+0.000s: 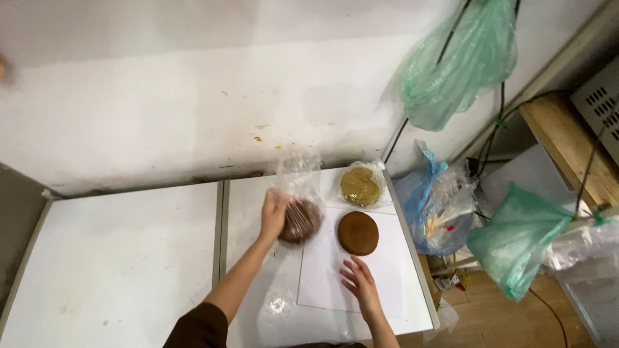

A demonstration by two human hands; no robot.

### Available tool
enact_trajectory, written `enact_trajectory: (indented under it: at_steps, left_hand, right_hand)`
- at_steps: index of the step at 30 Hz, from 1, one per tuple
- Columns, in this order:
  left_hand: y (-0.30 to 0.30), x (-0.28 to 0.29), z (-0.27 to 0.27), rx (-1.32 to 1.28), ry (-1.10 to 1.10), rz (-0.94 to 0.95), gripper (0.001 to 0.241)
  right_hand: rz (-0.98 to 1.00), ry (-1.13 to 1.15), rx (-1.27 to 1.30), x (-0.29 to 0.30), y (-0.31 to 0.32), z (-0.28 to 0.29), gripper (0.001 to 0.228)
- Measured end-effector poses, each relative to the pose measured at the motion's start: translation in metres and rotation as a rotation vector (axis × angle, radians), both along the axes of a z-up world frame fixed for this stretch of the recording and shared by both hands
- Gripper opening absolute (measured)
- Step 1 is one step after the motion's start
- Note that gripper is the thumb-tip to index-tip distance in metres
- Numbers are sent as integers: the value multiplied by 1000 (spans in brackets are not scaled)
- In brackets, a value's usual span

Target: Retrieve frosting and cake rounds to prepare for decorating.

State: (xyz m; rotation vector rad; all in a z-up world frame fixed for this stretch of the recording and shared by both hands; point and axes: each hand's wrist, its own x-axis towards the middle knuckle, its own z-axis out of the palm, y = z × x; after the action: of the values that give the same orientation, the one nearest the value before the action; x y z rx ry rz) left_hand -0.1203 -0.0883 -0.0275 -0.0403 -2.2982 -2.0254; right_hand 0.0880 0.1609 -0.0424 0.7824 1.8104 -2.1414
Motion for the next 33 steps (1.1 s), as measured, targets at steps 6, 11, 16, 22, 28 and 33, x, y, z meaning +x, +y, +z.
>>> enact_trajectory:
  at_steps: [6,11,16,22,28,33]
  left_hand:
    - [38,-97,10,-74,83,-98,26]
    - [73,-153,-65,-80,49,-71,36]
    - [80,-143,-92,-60,-30,-27,51]
    - [43,-51,-79,212,155,57,76]
    - [18,97,-75,-186,-323,-140,39]
    - [67,134,2,-152,-250,-228,103]
  right_hand:
    - [-183,-201,23,70,39,-33,56]
    - [-389,-274,-34,115,61,-84,53]
    - [-487,-237,-125,162,80,-112,51]
    - [-569,-88,9,173,128,-87,44]
    - [-585,152,53,132,190,-67,36]
    - [-304,300,-44,45,209,-35,37]
